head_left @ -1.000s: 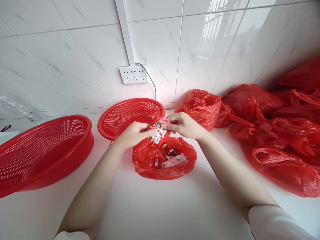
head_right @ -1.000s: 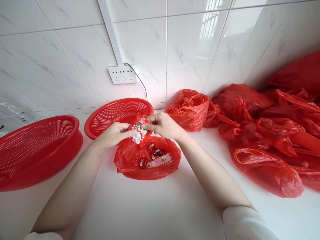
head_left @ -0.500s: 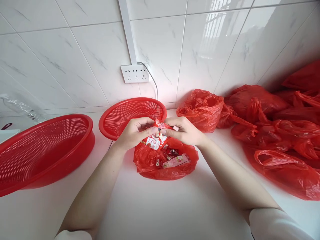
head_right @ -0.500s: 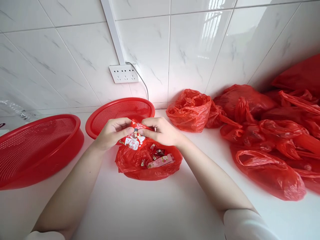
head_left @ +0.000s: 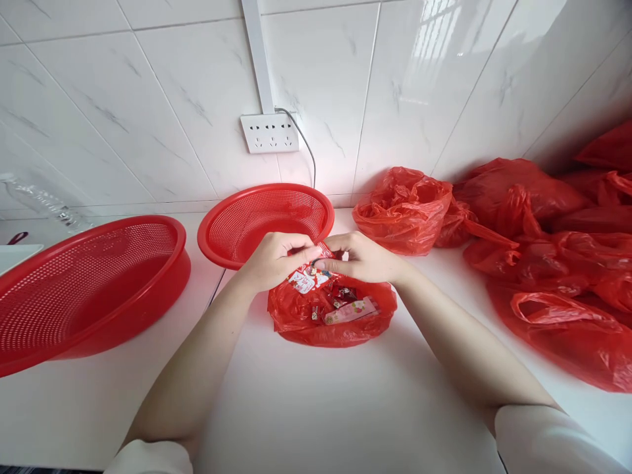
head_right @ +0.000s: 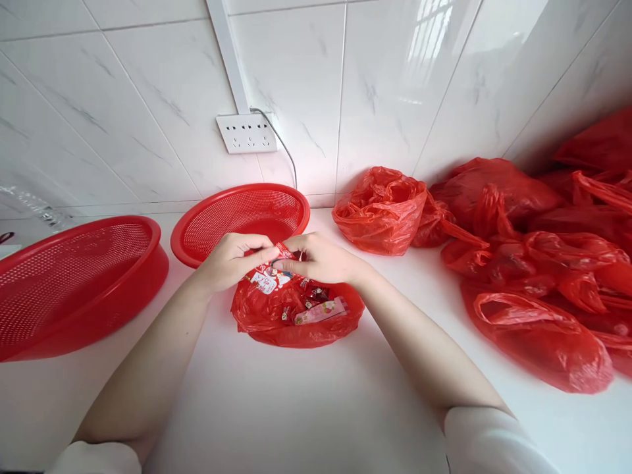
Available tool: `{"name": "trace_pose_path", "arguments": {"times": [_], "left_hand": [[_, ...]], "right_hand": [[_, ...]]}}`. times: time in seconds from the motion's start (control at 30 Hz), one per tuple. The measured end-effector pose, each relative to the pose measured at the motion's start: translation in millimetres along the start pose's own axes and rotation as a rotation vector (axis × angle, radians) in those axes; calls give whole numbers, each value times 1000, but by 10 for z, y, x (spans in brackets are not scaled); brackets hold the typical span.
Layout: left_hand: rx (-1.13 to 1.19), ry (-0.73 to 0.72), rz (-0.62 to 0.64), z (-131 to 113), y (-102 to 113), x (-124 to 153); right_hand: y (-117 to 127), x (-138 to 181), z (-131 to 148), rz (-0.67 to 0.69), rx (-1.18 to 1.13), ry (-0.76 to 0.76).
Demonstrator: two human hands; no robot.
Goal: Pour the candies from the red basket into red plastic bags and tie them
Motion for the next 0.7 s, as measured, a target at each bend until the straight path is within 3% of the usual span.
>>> {"name": "trace_pose_path", "arguments": {"times": [0.2,0.3,0.37,0.47,0.5,0.57,0.7], "left_hand": [[-145,-153,-278,-263,252,97],[-149,-172,-347,-298,350,244],[-140,-133,-311,-212,299,352],[-104,72,-75,124,-35,492],[-119,203,-52,295,-122,534],[-178,428,-150,592,-185,592],[259,584,-43,793,-573,588]], "right_hand": [[85,96,-296,-222,-247,-262],[-79,360,-571,-315,-308,-462],[-211,555,-711,-323,-272,-530],[-301,755,-856,-409,-378,-597],[-309,795,-900,-458,-437,-633],[-327,838,-968,-556,-539,-719],[-403,841,-932,-656,-603,-773]]}}
Point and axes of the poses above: each hand's wrist, its own x-axis away from the middle knuckle, its own y-axis out of the back of the hand, z = x × y, the point moved 8 cm from there along -x, towards the middle knuckle, and after that the axes turned 13 degrees about -z, right-handed, at the moved point
